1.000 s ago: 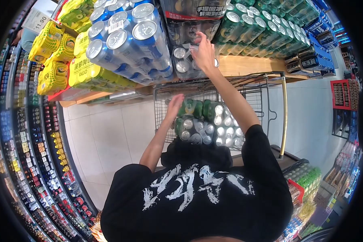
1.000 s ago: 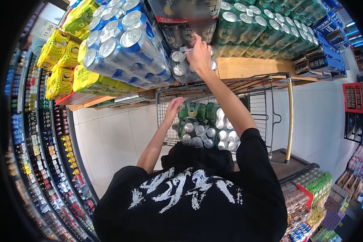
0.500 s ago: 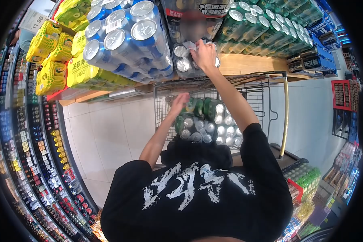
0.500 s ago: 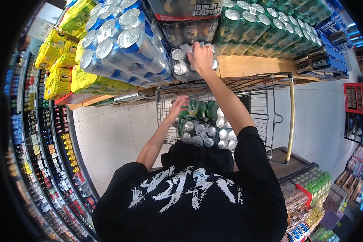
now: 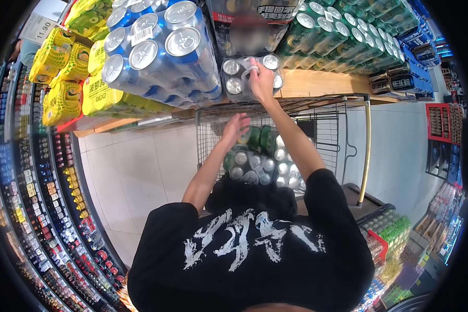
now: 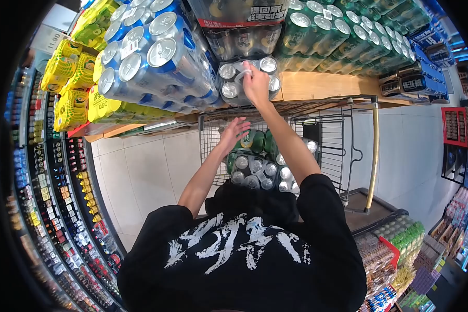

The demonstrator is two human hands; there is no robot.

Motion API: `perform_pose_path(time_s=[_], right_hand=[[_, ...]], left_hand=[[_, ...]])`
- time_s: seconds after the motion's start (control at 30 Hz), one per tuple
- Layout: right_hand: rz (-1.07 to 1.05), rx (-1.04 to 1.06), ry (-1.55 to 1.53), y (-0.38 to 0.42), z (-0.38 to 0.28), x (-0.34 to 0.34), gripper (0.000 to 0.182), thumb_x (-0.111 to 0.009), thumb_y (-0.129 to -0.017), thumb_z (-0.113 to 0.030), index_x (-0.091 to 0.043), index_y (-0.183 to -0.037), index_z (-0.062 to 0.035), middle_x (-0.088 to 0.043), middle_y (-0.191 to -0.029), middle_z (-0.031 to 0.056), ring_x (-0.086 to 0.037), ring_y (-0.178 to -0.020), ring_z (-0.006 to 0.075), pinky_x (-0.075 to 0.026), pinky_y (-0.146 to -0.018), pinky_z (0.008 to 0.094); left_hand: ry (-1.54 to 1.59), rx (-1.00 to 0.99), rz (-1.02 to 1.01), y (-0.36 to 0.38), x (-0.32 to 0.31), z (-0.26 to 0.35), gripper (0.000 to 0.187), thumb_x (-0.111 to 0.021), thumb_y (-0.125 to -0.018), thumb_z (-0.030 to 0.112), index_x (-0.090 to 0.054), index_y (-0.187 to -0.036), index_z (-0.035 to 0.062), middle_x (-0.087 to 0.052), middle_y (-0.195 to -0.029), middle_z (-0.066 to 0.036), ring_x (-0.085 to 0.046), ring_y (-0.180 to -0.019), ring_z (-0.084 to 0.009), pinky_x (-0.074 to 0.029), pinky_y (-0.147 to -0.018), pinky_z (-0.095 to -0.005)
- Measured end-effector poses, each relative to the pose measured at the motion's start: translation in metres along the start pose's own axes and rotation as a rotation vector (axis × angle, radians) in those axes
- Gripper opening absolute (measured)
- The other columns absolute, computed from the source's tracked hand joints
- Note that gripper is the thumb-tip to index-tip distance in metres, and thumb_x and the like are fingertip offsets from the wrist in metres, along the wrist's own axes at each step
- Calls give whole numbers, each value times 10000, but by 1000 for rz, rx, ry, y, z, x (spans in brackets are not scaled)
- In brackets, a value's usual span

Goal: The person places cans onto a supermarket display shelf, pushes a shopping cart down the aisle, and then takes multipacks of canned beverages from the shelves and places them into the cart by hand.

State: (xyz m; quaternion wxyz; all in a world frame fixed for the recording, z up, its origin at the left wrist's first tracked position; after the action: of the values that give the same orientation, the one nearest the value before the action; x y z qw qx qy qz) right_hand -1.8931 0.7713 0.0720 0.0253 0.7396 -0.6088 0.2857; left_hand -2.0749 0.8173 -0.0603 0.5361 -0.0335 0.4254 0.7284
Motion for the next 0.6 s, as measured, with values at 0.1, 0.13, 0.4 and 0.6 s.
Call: perform_pose_path(time_s=[0.1,0.13,0.4,0.6], right_hand=[[-28,-185,-83,-1,7,10,378,-562,-954,-296,-649,-775,26,-535,-538,213,-545,-495,355,-407,-519,432],[-30,-160,-96,3,-17,21,373,-584,-942,-291,-653,-745,18,-505,-510,188,-489,-445,285,-391,-492,407],[57,219,-109,74,-68,97,322,-646,-888,-172,-590,-615,-11,-364,-452,101,-379,-357,215,-286,-378,346],[164,613,-175,115,-143,190,316,-587,-808,-44,-463,-519,-10,-368,-451,65,-383,-356,189,-303,-385,307]], left_hand=[[54,5,-17,-7,2,-7,557,-333,-1029,487,-408,-1381,63,-519,-1341,-212,-509,-1242,-287,-382,-1098,-412],[62,6,-23,-7,1,-6,581,-312,-1028,503,-386,-1395,58,-513,-1342,-229,-503,-1251,-299,-380,-1107,-420],[809,204,-254,34,-53,-2,747,-247,-984,612,-236,-1468,43,-345,-1446,-299,-367,-1329,-497,-381,-1118,-521],[113,-213,-548,92,-91,-29,607,-423,-984,441,-350,-1436,41,-427,-1423,-181,-456,-1274,-335,-408,-1087,-450]])
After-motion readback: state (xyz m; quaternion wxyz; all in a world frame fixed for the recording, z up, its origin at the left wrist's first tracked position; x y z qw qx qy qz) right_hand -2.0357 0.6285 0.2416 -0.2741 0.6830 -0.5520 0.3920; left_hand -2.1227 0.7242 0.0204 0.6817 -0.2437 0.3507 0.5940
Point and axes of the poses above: each hand's wrist, its own y-axis away from the middle knuckle, its own x-axis out of the back of the hand, z = x × y, the point moved 2 cm from there along -y, towards the middle knuckle
